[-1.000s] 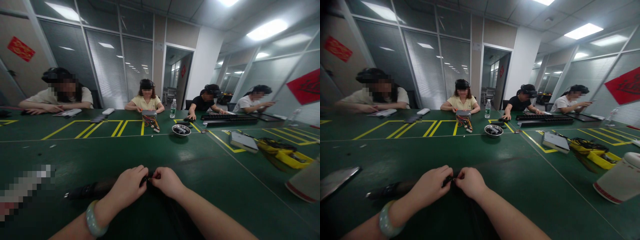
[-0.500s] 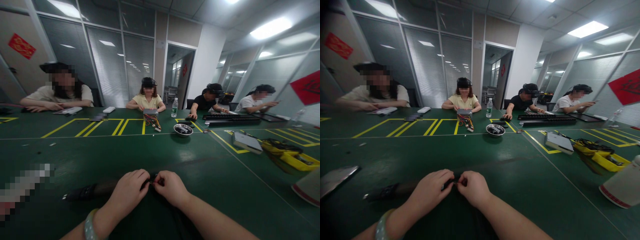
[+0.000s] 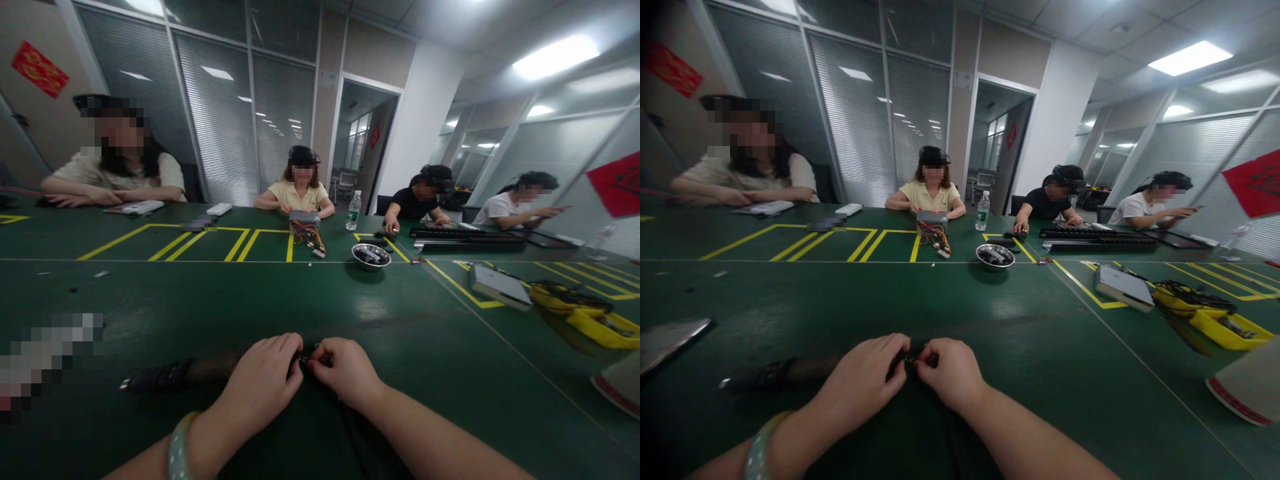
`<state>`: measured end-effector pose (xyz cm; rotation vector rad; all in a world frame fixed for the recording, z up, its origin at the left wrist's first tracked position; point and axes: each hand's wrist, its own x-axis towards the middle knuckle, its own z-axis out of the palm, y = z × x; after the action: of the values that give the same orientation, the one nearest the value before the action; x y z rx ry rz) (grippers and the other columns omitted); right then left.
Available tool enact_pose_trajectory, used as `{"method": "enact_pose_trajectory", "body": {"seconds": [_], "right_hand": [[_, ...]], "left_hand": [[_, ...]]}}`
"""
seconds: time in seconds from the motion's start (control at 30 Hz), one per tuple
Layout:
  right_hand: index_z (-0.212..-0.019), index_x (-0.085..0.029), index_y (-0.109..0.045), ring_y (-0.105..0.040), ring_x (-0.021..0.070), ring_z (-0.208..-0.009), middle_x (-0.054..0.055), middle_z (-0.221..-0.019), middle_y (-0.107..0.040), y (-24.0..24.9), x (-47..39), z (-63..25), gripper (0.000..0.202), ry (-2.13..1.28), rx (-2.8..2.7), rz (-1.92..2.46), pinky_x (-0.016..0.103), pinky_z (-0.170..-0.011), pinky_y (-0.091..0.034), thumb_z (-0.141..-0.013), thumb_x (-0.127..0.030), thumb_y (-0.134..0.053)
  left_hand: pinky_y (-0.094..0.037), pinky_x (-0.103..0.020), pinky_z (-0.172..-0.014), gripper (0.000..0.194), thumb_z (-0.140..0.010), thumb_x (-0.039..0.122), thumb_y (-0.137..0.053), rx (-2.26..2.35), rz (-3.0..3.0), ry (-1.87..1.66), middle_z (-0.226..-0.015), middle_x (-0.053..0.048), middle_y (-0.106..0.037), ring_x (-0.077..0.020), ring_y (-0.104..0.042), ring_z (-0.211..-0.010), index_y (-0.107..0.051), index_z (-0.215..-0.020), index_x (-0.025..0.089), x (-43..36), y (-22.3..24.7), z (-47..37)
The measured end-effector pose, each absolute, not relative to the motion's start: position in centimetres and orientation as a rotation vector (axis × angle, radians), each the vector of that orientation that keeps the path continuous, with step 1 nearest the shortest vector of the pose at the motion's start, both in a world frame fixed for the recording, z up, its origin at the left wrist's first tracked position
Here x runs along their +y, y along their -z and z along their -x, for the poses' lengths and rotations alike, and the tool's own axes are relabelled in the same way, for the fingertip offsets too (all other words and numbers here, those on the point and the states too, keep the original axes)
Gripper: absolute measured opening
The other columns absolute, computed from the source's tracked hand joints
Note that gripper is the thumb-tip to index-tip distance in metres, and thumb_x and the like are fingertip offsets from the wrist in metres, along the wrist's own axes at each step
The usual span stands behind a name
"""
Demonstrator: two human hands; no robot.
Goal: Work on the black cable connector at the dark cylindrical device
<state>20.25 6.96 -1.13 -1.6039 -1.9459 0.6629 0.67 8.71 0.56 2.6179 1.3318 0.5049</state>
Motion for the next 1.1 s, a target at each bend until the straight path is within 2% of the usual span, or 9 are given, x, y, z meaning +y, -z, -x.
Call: {"method": "enact_pose_trajectory", "body": {"seconds": [0.3,0.47,0.57,0.83,1.1], "right_hand": [[-0.082,-0.021,-0.072,-0.06,0.0129,-0.068,-0.001,-0.079,-0.071,1.5,7.3,-20.3,0.007,-0.736,-1.902,1.575,0.022,-0.062,-0.041,-0.083,-0.026,-0.068],[-0.083,-0.022,-0.072,-0.062,0.0141,-0.074,0.0,-0.083,-0.072,1.2,7.3,-20.2,0.007,-0.759,-1.904,1.564,0.022,-0.066,-0.042,-0.084,-0.026,-0.068],[-0.083,-0.022,-0.072,-0.062,0.0146,-0.076,0.0,-0.084,-0.071,1.0,7.2,-20.2,0.004,-0.735,-1.933,1.578,0.023,-0.068,-0.042,-0.083,-0.025,-0.07],[-0.085,-0.025,-0.074,-0.064,0.0161,-0.08,-0.001,-0.086,-0.073,0.8,6.7,-20.1,0.005,-0.731,-1.981,1.581,0.024,-0.07,-0.043,-0.081,-0.028,-0.074],[-0.085,-0.025,-0.075,-0.065,0.0149,-0.081,-0.003,-0.088,-0.073,1.0,6.3,-19.9,0.004,-0.738,-1.975,1.533,0.023,-0.072,-0.042,-0.082,-0.028,-0.075]], "left_hand": [[-0.047,-0.04,-0.086,0.017,-0.086,0.019,-0.053,1.189,-2.673,-0.506,-0.104,-0.004,-0.066,-0.0226,-0.061,-0.094,-0.062,-0.1,0.023,9.5,0.3,-0.4],[-0.048,-0.041,-0.091,0.018,-0.092,0.021,-0.051,1.135,-2.736,-0.54,-0.111,-0.004,-0.067,-0.0233,-0.061,-0.101,-0.065,-0.104,0.023,9.9,0.9,-0.2],[-0.047,-0.041,-0.092,0.018,-0.092,0.019,-0.051,1.1,-2.756,-0.546,-0.109,-0.004,-0.067,-0.0229,-0.062,-0.101,-0.066,-0.103,0.023,10.0,0.9,-0.2],[-0.047,-0.037,-0.085,0.017,-0.088,0.014,-0.054,0.999,-2.778,-0.469,-0.098,-0.003,-0.067,-0.0209,-0.061,-0.093,-0.066,-0.096,0.023,9.8,-0.1,0.3],[-0.046,-0.038,-0.089,0.014,-0.091,0.017,-0.056,0.946,-2.834,-0.481,-0.109,-0.003,-0.067,-0.0218,-0.061,-0.101,-0.064,-0.102,0.024,9.6,0.3,0.5]]}}
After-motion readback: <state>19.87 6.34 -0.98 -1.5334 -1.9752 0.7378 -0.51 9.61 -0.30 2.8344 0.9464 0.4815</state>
